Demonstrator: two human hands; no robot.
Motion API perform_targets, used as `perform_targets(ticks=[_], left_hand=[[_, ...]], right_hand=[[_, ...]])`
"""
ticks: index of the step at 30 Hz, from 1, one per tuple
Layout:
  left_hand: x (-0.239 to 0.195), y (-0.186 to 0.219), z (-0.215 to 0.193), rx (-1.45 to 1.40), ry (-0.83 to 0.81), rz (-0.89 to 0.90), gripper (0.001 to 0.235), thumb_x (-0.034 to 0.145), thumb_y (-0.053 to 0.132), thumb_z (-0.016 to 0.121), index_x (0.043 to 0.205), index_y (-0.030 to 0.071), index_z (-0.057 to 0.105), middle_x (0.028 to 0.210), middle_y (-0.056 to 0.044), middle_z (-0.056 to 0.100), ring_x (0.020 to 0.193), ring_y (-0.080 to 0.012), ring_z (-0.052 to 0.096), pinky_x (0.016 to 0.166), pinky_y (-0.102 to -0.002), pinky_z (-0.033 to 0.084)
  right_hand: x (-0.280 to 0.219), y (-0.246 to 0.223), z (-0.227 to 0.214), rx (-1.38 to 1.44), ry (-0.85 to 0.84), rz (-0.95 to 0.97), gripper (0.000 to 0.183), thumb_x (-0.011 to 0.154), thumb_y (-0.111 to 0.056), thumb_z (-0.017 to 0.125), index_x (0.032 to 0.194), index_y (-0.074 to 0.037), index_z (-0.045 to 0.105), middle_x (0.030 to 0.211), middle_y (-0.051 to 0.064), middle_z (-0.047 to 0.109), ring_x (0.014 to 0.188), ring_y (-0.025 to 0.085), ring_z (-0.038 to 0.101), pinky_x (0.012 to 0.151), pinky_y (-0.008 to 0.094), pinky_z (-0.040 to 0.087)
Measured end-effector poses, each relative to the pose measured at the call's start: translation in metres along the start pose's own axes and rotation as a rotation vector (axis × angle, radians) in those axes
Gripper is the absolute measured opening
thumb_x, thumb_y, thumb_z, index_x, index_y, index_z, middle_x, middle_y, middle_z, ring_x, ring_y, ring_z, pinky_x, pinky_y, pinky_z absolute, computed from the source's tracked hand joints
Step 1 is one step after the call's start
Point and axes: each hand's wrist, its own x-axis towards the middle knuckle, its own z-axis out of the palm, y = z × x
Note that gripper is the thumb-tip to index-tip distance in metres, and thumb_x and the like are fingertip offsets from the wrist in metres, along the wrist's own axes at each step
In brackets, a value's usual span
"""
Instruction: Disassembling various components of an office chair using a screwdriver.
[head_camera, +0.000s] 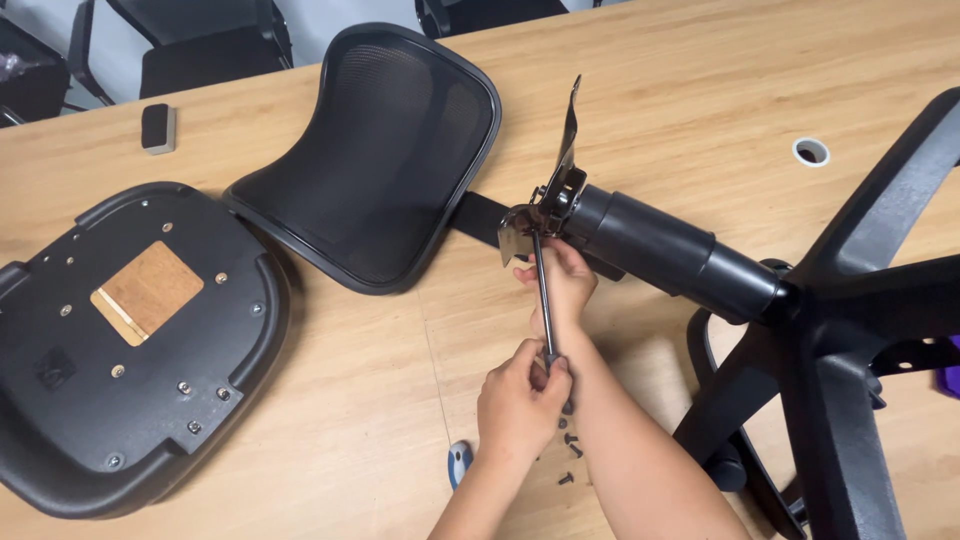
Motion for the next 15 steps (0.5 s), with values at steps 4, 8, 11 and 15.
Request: perform_targets(ticks=[4, 8, 11, 15], left_hand=[[0.001, 0.001, 0.0, 0.003, -0.005, -0.001, 0.023, 0.086, 0.031, 0.069, 0.1, 0.014, 0.071, 0.06, -0.005, 0.068, 0.053, -0.025, 0.067, 0.054, -0.04, 0.052], [0.001, 0.002, -0.001, -0.014, -0.009, 0.002, 0.022, 0.087, 0.031, 0.069, 0.1, 0.013, 0.071, 0.06, -0.005, 0.068, 0.053, -0.0244, 0.067, 0.054, -0.039, 0.052], [0.0, 0.002, 0.0, -0.01, -0.008, 0.001, 0.022, 0.087, 0.031, 0.07, 0.099, 0.012, 0.071, 0.06, -0.005, 0.068, 0.052, -0.024, 0.067, 0.054, -0.039, 0.052], [0.0, 0.001, 0.0, -0.018, -0.002, 0.01, 0.023, 0.086, 0.03, 0.069, 0.1, 0.013, 0.07, 0.059, -0.005, 0.067, 0.051, -0.024, 0.066, 0.053, -0.039, 0.051]], right_hand=[[-0.005, -0.009, 0.006, 0.051, 0.011, 0.046, 0.016, 0.094, -0.004, 0.066, 0.107, 0.005, 0.071, 0.077, 0.01, 0.067, 0.05, 0.01, 0.058, 0.057, 0.033, 0.064], [-0.006, -0.006, 0.009, 0.064, -0.039, -0.081, 0.012, 0.097, -0.004, 0.065, 0.103, 0.006, 0.068, 0.081, 0.008, 0.069, 0.052, 0.01, 0.059, 0.057, 0.032, 0.062], [0.0, 0.001, 0.007, 0.056, -0.051, -0.145, 0.009, 0.098, -0.002, 0.063, 0.102, 0.005, 0.066, 0.081, 0.008, 0.07, 0.054, 0.009, 0.059, 0.057, 0.031, 0.061], [0.01, 0.015, 0.002, -0.022, -0.034, -0.214, 0.006, 0.099, -0.001, 0.063, 0.101, 0.004, 0.064, 0.079, 0.008, 0.067, 0.056, 0.008, 0.059, 0.055, 0.029, 0.06]])
